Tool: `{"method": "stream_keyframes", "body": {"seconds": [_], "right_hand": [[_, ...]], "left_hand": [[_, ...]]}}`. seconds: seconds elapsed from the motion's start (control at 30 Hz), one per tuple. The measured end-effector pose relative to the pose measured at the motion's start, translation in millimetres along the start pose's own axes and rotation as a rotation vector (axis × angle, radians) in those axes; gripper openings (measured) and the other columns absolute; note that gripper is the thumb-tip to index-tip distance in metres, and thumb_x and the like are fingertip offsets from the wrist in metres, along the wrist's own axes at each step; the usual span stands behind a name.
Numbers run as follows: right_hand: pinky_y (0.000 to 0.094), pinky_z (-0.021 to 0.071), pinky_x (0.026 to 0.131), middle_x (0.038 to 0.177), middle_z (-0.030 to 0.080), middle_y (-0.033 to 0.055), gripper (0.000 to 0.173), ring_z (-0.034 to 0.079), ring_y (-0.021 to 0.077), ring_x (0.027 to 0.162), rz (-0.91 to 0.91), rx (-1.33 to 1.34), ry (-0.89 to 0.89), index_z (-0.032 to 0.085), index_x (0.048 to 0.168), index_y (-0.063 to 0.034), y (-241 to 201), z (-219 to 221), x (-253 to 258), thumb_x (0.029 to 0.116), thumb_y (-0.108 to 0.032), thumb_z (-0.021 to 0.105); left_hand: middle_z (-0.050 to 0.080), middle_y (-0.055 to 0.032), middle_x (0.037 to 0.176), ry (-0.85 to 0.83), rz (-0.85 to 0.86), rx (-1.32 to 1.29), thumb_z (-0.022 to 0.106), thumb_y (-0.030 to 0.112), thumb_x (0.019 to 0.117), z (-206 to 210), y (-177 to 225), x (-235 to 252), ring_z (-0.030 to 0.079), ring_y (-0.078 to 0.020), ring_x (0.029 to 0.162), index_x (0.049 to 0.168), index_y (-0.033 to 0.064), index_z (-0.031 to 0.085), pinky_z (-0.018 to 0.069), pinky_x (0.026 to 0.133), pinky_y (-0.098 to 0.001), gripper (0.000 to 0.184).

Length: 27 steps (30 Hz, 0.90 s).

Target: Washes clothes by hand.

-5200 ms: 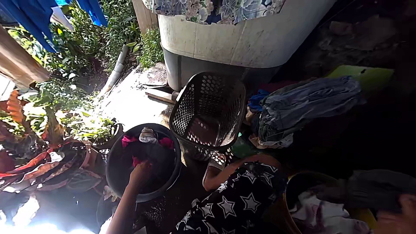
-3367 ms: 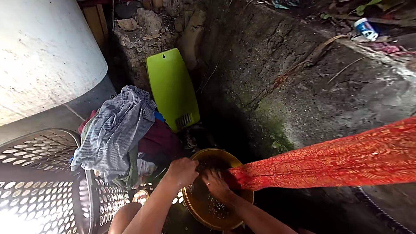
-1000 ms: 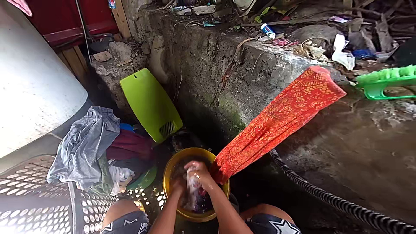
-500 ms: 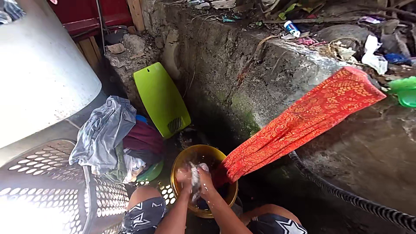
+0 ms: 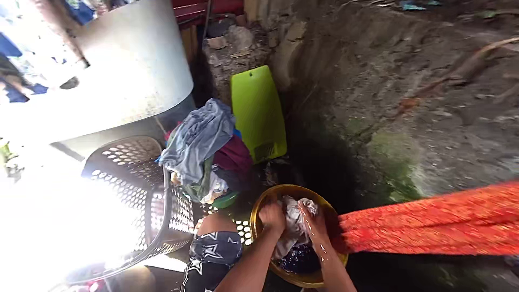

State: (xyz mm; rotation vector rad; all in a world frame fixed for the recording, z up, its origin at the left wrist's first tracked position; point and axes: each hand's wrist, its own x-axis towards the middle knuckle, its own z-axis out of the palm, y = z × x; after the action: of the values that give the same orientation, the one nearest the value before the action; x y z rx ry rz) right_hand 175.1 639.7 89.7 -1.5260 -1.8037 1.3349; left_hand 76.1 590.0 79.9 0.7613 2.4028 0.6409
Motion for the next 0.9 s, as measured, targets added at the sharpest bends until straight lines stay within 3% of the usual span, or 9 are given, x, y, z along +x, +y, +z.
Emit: {"method": "stream_keyframes", "body": {"seconds": [0.07, 0.2, 0.3, 0.4, 0.53, 0.63, 0.73, 0.83, 0.9], "right_hand": [[0.0627, 0.0327, 0.117, 0.153, 0.035, 0.0400, 0.067, 0.037, 0.0525, 0.143, -0.051, -0.553, -0.103, 0.041, 0.149, 0.0105, 26, -4, 12, 0.0997, -0.029, 0.064], [0.0637, 0.0352, 0.115, 0.155, 0.043, 0.0290, 0.062, 0.040, 0.0448, 0.145, 0.097, -0.961, -0.369, 0.046, 0.150, 0.0023, 76, 20, 3, 0.0991, -0.028, 0.065], [0.0658, 0.0350, 0.114, 0.152, 0.048, 0.0275, 0.054, 0.043, 0.0451, 0.143, 0.083, -0.954, -0.391, 0.051, 0.148, 0.0005, 100, 33, -5, 0.1058, -0.033, 0.053], [0.0671, 0.0325, 0.115, 0.152, 0.049, 0.0262, 0.051, 0.043, 0.0454, 0.143, 0.103, -0.929, -0.396, 0.053, 0.147, -0.0019, 95, 34, -12, 0.1070, -0.034, 0.050], [0.0633, 0.0399, 0.111, 0.146, 0.054, 0.0261, 0.047, 0.051, 0.0433, 0.137, 0.172, -0.792, -0.458, 0.053, 0.145, -0.0020, 50, 17, -3, 0.1037, -0.024, 0.057], [0.0503, 0.0461, 0.107, 0.134, 0.061, 0.0262, 0.040, 0.059, 0.0349, 0.125, 0.086, -0.081, -0.145, 0.059, 0.135, 0.0044, 39, 12, 11, 0.0961, -0.002, 0.059], [0.0379, 0.0414, 0.112, 0.153, 0.045, 0.0194, 0.050, 0.049, 0.0216, 0.136, 0.098, 0.544, -0.093, 0.033, 0.156, 0.0004, 50, 21, 15, 0.1072, -0.010, 0.041], [0.0255, 0.0503, 0.092, 0.126, 0.063, 0.0243, 0.040, 0.062, 0.0164, 0.107, 0.137, 0.622, 0.094, 0.051, 0.135, 0.0139, 20, 44, -5, 0.1102, -0.014, 0.037], [0.0201, 0.0459, 0.096, 0.131, 0.057, 0.0231, 0.039, 0.058, 0.0123, 0.111, 0.236, 0.464, -0.152, 0.045, 0.136, 0.0142, -32, 24, -27, 0.1122, -0.011, 0.026]], "left_hand": [[0.054, -0.0123, 0.152, 0.080, 0.226, 0.040, 0.055, 0.022, 0.1031, 14, -2, 2, 0.049, -0.0365, 0.141, 0.147, 0.0195, 0.057, 0.0413, 0.111, -0.0603, 0.045], [0.022, -0.0070, 0.172, -0.328, 0.426, 0.278, 0.056, 0.034, 0.1041, 38, -9, 6, 0.013, -0.0379, 0.158, 0.157, 0.0288, 0.045, 0.0121, 0.120, -0.0722, 0.054], [0.027, -0.0184, 0.168, -0.452, 0.303, 0.319, 0.060, 0.030, 0.1018, 59, -31, 8, 0.020, -0.0410, 0.156, 0.157, 0.0176, 0.044, 0.0164, 0.122, -0.0662, 0.059], [0.042, -0.0234, 0.159, -0.456, -0.010, 0.070, 0.058, 0.020, 0.1034, 58, -41, -10, 0.041, -0.0395, 0.147, 0.152, -0.0012, 0.044, 0.0356, 0.119, -0.0558, 0.055], [0.050, -0.0244, 0.152, -0.515, -0.190, 0.014, 0.055, 0.023, 0.1049, 45, -44, -8, 0.046, -0.0394, 0.142, 0.149, -0.0018, 0.049, 0.0367, 0.117, -0.0561, 0.051], [0.049, -0.0244, 0.152, -0.431, -0.110, 0.046, 0.055, 0.018, 0.1043, 32, -28, 5, 0.047, -0.0404, 0.142, 0.148, -0.0002, 0.050, 0.0378, 0.115, -0.0582, 0.048], [0.067, -0.0221, 0.130, -0.254, 0.017, -0.128, 0.043, 0.031, 0.1099, 14, 3, -20, 0.064, -0.0389, 0.122, 0.137, 0.0063, 0.063, 0.0498, 0.103, -0.0584, 0.042], [0.073, -0.0209, 0.105, -0.046, 0.358, -0.275, 0.054, 0.030, 0.1041, 15, 17, -79, 0.071, -0.0348, 0.102, 0.106, -0.0027, 0.073, 0.0546, 0.092, -0.0532, 0.038], [0.072, -0.0185, 0.090, 0.132, 0.487, -0.287, 0.062, 0.030, 0.0979, 30, 10, -91, 0.072, -0.0335, 0.088, 0.087, -0.0025, 0.071, 0.0571, 0.081, -0.0512, 0.035]]}}
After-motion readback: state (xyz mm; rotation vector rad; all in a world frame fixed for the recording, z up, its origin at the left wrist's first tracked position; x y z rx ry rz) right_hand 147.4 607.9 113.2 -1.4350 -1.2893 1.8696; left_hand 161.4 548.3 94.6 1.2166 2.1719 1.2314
